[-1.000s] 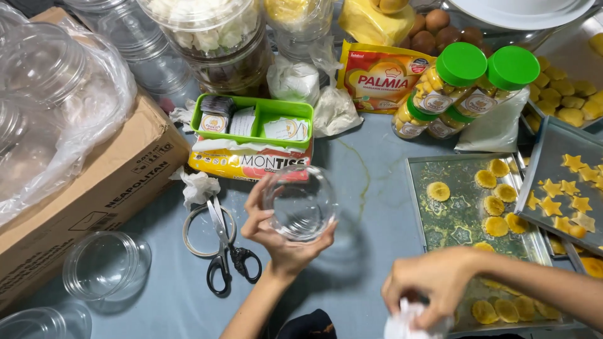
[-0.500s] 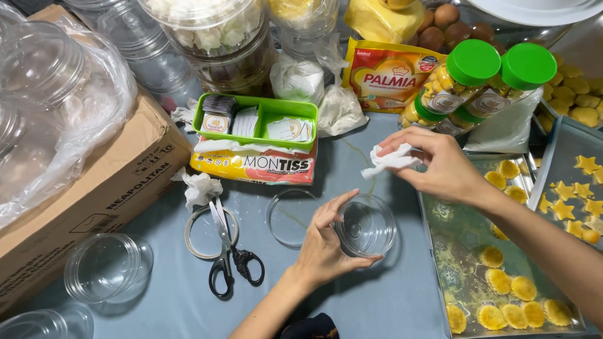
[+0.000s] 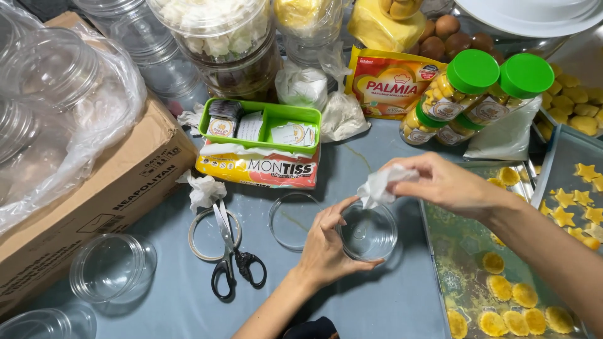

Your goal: Cleaning and wiping plastic jars with a cloth in a bakery setting to prepare them for packaging.

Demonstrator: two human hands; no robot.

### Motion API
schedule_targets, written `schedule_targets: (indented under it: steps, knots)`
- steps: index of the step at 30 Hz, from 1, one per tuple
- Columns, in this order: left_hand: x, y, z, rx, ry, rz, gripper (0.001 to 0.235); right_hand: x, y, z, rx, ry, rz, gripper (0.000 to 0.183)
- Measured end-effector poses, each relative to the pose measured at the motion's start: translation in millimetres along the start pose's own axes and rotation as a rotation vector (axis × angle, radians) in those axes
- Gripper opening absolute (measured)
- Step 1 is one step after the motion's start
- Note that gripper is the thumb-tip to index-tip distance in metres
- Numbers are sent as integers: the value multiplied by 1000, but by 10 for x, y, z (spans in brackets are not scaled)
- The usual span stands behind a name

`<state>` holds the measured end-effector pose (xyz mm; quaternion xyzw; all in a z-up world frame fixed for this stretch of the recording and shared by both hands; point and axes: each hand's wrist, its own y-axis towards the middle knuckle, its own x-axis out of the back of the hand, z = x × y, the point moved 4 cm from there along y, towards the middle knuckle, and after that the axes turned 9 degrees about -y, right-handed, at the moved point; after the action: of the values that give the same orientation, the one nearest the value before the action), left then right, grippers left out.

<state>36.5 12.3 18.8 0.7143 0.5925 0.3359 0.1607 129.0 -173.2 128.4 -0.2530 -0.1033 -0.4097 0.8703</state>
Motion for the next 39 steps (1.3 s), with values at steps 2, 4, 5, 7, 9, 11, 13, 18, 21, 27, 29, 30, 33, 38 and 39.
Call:
schedule_targets:
  steps: [2,4,5,7,9,11,13,18,21,27,29,30,33,38,39]
  knots:
    - [-18,-9,14,3,-21,8,84,-182,24,-101,-15,-85,85,17]
    - [-33,-19,19,-11,-2,14,98,-512,14,-102,451,-580,247,40]
    - [-39,-22,18,-11,-2,14,98,-667,119,-359,450,-580,247,40]
    - [-81,-33,15,-11,-36,51,102,-1109,148,-792,1185,-1339,150,8]
    - [-58,22,-35,-19,-29,31,93,-1192,208,-894,996,-1537,72,16]
    - [-48,56,-82,-27,-15,6,84,-1210,261,-911,803,-1720,-8,24]
    - [-109,64,-102,28,20,8,83,-1120,293,-917,384,-1316,104,25]
    - [-171,13,-76,50,57,-1,87,-1054,250,-752,55,-850,267,6]
    - [-208,-41,-25,95,44,32,93,-1003,130,-430,-64,-505,46,18]
    - [-176,18,-78,105,6,30,83,-902,-19,-636,380,-858,232,33]
    - [-169,33,-104,85,-17,27,80,-921,-32,-839,347,-1049,262,43]
    - [-165,42,-116,83,11,25,81,-971,-6,-1048,302,-1301,221,30]
    - [-170,33,-135,105,43,17,81,-918,40,-964,182,-1415,327,6]
    - [-189,7,-99,149,46,10,84,-943,159,-530,276,-799,594,23]
    - [-196,-4,-82,148,43,25,86,-952,209,-582,312,-736,438,17]
